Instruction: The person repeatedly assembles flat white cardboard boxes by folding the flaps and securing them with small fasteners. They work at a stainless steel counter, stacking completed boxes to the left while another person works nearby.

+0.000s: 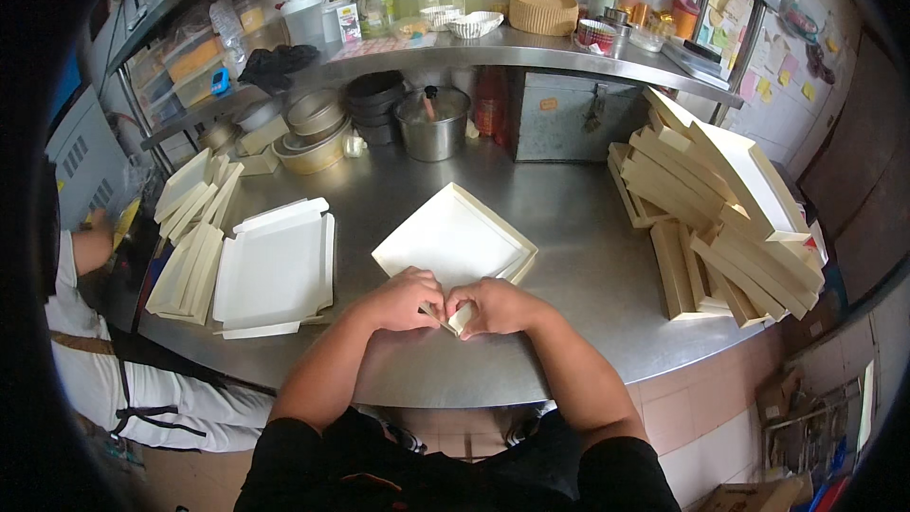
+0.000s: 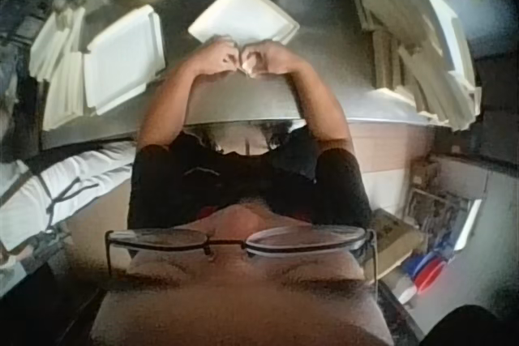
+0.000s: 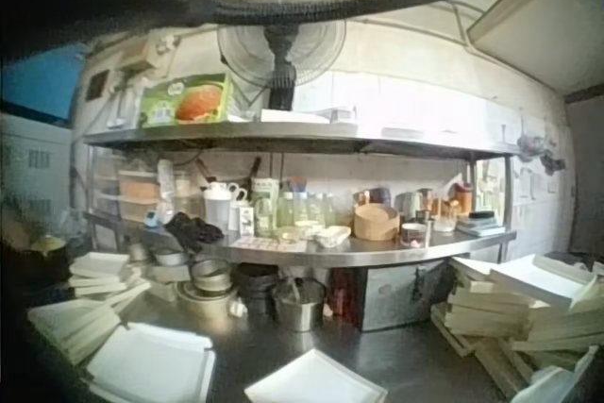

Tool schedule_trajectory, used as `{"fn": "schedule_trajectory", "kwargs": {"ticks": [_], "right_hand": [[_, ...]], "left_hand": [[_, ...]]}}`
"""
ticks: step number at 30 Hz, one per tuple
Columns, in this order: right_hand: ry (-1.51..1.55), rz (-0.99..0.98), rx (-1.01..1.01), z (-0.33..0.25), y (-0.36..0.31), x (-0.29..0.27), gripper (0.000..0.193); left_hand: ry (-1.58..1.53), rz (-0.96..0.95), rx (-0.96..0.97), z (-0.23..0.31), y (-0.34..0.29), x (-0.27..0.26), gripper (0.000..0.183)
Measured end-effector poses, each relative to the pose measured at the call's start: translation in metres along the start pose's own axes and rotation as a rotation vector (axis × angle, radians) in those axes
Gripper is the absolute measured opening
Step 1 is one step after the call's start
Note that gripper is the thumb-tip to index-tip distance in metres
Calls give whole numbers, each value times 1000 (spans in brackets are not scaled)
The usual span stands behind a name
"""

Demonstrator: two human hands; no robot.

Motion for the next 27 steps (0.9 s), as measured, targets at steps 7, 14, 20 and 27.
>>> {"fn": "schedule_trajectory", "kwargs": {"ticks": [7, 14, 20, 27], "right_hand": [[81, 108, -81, -4, -2, -2, 41], [-104, 233, -387, -10, 2, -8, 18], [-67, 72, -187, 3, 8, 4, 18], [-397, 292, 34, 11, 12, -12, 33]], "left_hand": [[-28, 125, 65, 5, 0, -2, 11], [-84, 192, 34, -4, -1, -11, 10], [-62, 170, 52, 3, -1, -9, 11], [206, 216, -2, 21, 1, -6, 22]]}}
Point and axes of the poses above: each hand's wrist, its own y-axis towards the middle knuckle, its own x-axis out of the palm, z = x × y, the point moved 6 cm from there along y, towards the middle knuckle, and after that the axes turned 6 degrees about x, right-handed, at the moved point
